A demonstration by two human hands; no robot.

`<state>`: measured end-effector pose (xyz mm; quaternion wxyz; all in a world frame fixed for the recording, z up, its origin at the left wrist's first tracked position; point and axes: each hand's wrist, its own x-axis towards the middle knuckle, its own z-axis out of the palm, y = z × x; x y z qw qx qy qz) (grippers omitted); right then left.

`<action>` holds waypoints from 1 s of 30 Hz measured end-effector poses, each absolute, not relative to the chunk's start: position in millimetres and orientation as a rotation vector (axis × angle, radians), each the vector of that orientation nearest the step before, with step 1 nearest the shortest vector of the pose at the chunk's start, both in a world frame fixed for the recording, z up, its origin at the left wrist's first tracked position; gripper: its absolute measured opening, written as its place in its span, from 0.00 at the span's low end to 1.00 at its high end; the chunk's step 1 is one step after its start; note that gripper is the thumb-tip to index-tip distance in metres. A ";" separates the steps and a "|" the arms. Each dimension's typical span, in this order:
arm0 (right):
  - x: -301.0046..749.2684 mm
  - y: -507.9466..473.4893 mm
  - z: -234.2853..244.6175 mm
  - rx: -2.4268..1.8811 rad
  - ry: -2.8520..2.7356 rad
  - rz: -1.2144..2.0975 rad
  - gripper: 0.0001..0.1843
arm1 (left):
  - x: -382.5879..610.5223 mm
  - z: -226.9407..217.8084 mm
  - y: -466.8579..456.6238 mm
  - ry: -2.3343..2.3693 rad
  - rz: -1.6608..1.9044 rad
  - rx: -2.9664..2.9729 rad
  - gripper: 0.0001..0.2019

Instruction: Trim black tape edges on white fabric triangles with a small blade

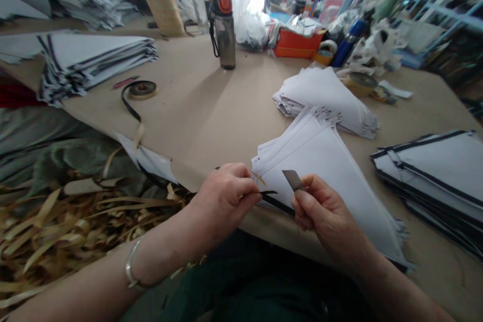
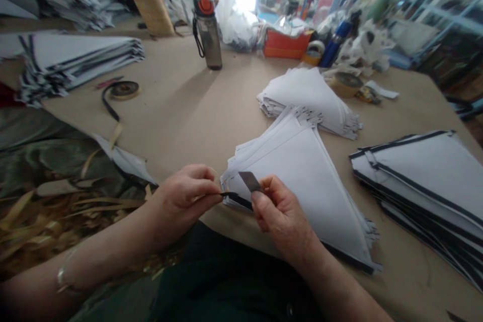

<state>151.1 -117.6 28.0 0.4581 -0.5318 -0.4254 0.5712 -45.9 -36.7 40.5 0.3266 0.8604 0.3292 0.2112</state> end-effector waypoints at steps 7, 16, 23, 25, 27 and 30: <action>149.6 -97.6 34.3 -1.294 -1.211 1.334 0.05 | -30.4 55.3 -46.2 0.807 0.716 2.698 0.12; 169.1 -84.6 39.0 -1.215 -1.178 1.418 0.06 | -14.2 32.3 -39.5 0.876 0.836 2.607 0.10; 212.8 -62.2 38.6 -1.385 -1.181 1.351 0.08 | 7.4 31.4 -18.6 0.965 0.230 1.808 0.14; 238.3 -43.1 35.9 -1.448 -1.090 1.289 0.09 | 6.7 30.3 -11.6 1.017 0.193 1.726 0.15; 266.1 -18.9 32.6 -1.498 -0.999 1.186 0.10 | 3.4 28.6 -4.6 1.051 0.164 1.669 0.17; 304.0 19.4 24.7 -1.620 -0.961 1.043 0.11 | -4.1 26.6 4.6 1.115 0.154 1.598 0.18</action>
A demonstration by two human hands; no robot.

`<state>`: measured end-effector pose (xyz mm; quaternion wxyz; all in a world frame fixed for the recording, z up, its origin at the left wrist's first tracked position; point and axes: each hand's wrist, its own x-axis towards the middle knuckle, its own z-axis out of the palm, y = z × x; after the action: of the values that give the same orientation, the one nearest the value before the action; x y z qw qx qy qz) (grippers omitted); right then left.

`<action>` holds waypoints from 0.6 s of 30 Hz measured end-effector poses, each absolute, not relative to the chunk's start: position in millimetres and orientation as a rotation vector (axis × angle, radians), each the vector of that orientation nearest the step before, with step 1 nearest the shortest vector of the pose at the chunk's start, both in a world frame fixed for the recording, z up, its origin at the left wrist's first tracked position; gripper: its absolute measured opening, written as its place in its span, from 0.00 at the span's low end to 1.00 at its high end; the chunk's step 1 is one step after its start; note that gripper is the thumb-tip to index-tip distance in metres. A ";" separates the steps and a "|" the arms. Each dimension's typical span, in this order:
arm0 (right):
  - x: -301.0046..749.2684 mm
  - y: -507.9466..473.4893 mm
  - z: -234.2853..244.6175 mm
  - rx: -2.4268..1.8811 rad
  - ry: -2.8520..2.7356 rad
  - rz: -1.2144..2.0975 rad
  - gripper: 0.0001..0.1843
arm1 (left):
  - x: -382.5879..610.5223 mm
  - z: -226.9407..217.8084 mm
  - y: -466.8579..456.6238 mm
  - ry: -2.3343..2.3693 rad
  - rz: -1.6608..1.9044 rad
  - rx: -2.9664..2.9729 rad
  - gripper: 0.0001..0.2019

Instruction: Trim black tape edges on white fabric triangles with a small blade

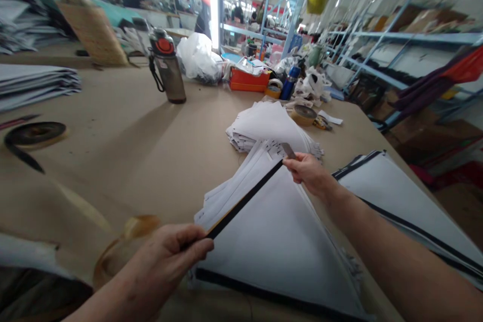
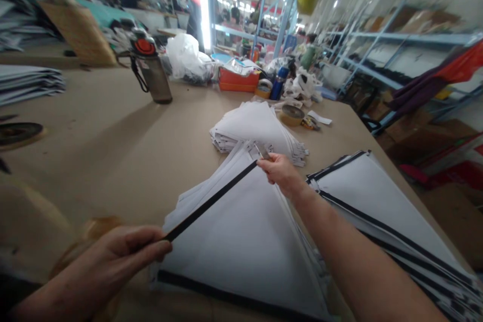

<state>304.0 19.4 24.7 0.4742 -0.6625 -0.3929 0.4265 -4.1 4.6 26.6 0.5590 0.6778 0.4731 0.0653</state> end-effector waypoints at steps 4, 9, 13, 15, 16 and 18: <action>336.9 57.4 6.0 -1.773 -0.939 0.921 0.08 | -13.3 24.2 13.6 1.146 0.118 1.600 0.18; 350.1 72.2 -15.3 -1.893 -0.874 0.904 0.05 | -21.4 12.4 20.7 1.153 0.083 1.621 0.20; 348.1 70.6 -19.0 -1.931 -0.871 0.911 0.05 | -24.2 3.3 22.1 1.164 0.068 1.584 0.21; 346.9 70.4 -19.6 -1.944 -0.877 0.907 0.06 | -24.3 2.1 20.4 1.175 0.078 1.563 0.21; 346.6 70.6 -20.3 -1.951 -0.882 0.902 0.06 | -24.3 2.0 19.0 1.177 0.080 1.547 0.22; 346.6 71.8 -23.1 -1.968 -0.897 0.888 0.06 | -24.5 2.0 16.1 1.174 0.072 1.516 0.21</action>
<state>346.6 71.8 -23.1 0.3910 -0.7746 -0.3533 0.3496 -24.5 16.1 2.0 0.5738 0.6470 0.5012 0.0306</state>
